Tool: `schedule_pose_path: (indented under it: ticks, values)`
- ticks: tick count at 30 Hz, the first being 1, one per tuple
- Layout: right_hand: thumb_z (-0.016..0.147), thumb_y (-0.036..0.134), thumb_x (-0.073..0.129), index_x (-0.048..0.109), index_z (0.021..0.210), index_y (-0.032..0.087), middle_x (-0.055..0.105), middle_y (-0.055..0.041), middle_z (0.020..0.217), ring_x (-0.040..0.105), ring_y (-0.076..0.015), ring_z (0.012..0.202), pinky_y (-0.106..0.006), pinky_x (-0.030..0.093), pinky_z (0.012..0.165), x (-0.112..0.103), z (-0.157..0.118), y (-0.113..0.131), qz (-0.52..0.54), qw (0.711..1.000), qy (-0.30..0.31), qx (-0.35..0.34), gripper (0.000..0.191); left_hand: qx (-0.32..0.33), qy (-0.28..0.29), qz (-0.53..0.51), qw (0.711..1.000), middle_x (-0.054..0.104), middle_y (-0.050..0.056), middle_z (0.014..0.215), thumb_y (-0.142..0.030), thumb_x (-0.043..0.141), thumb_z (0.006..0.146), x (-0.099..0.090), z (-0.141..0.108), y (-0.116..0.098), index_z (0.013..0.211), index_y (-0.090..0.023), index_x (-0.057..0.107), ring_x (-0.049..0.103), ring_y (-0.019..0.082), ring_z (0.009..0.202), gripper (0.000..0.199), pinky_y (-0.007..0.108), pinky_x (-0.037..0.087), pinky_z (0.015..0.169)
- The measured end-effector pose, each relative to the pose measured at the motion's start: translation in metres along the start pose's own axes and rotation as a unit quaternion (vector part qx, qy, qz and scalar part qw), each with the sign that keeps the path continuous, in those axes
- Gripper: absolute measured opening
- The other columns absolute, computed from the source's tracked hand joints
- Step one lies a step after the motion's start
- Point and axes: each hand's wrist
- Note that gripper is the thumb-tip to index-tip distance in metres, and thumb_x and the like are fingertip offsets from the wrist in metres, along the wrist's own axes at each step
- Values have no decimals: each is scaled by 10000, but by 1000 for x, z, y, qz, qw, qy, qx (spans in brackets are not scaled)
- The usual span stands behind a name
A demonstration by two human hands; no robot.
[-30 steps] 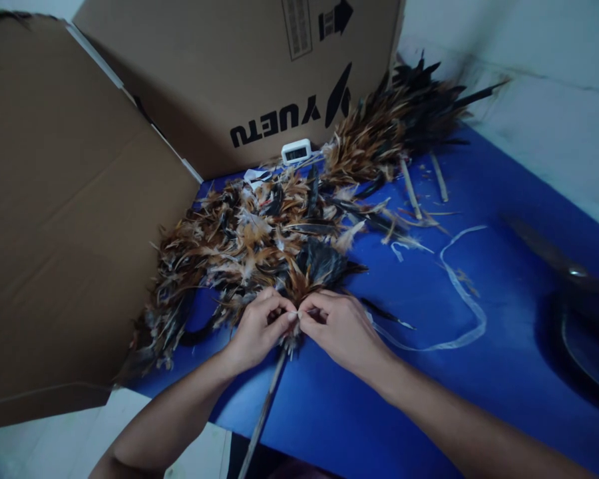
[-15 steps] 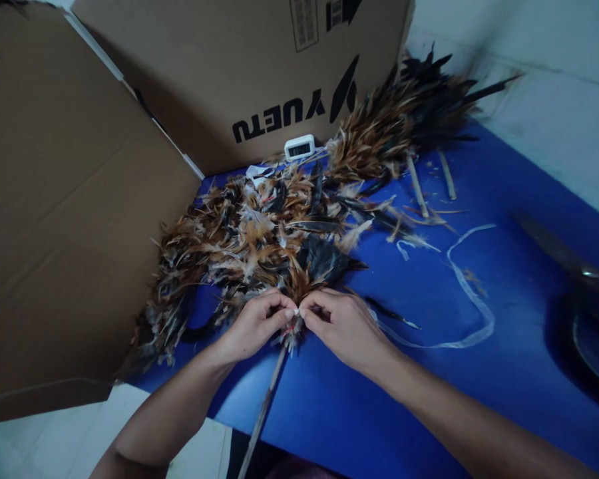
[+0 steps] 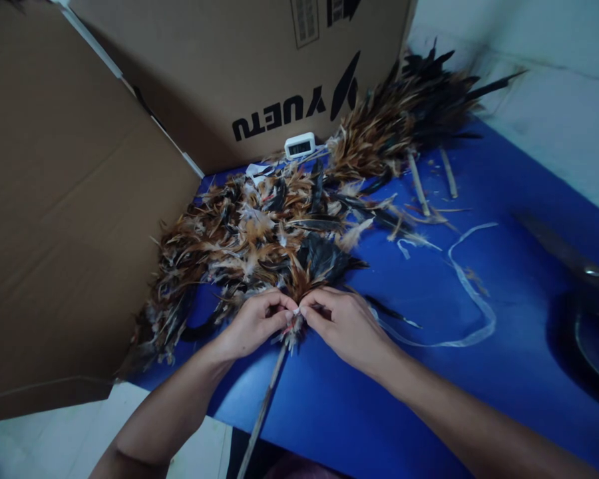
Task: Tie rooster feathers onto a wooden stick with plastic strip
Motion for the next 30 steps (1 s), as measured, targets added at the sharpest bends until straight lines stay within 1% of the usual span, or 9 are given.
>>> schedule_pose_path:
  ticks: [4, 10, 16, 21, 24, 27, 30]
  values:
    - [834, 280, 479, 636, 778, 238, 650, 20, 766, 584, -129, 697, -241, 416, 617, 0, 0, 0, -1, 1000, 2, -4, 172, 7, -5, -6, 1000, 553, 9, 695, -255, 530, 808, 0, 0, 0, 831, -145, 643, 495, 101, 658, 159, 200, 380, 616]
    - [828, 267, 491, 637, 768, 237, 648, 27, 750, 582, -126, 689, -238, 413, 614, -1, 1, 1, -8, 1000, 2, -2, 160, 8, -9, 10, 1000, 551, 8, 694, -262, 531, 811, 0, 0, -1, 819, -141, 650, 497, 96, 657, 169, 199, 377, 619]
    - [841, 244, 478, 643, 804, 239, 648, 27, 779, 583, -117, 712, -230, 415, 634, -1, 0, 4, -7, 1000, 3, -24, 169, 0, -14, 21, 1000, 579, 17, 694, -284, 514, 822, -1, 0, -2, 803, -140, 647, 510, 104, 669, 196, 205, 381, 642]
    - [847, 257, 485, 648, 818, 242, 630, 26, 754, 568, -107, 664, -226, 399, 599, 0, -2, 7, -62, 997, -17, -52, 166, -6, -13, 23, 1000, 591, 15, 679, -276, 500, 824, -1, 1, -4, 750, -138, 630, 514, 104, 658, 203, 205, 382, 642]
    - [858, 242, 459, 650, 802, 228, 622, 10, 749, 576, -118, 691, -234, 400, 627, 1, -4, 9, -108, 990, -36, -86, 199, 1, -16, 30, 999, 585, 8, 669, -260, 494, 822, 0, 1, -3, 718, -143, 618, 512, 102, 662, 199, 204, 380, 654]
    - [847, 210, 449, 639, 730, 210, 591, 2, 686, 564, -126, 664, -246, 391, 630, 2, -4, 11, -155, 979, -62, -120, 223, 1, -19, 26, 999, 578, 0, 657, -251, 486, 822, 1, 1, -2, 719, -147, 612, 511, 98, 650, 194, 203, 381, 654]
    - [819, 181, 456, 612, 656, 199, 564, 1, 640, 548, -125, 632, -245, 379, 612, 4, -3, 12, -171, 974, -74, -131, 226, -1, -24, 19, 1000, 577, -3, 655, -253, 479, 822, 2, 0, -1, 735, -149, 610, 514, 98, 643, 188, 201, 382, 640]
Point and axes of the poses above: each hand's wrist, its own z-axis towards the middle knuckle, its own x-axis out of the palm, y = z × x
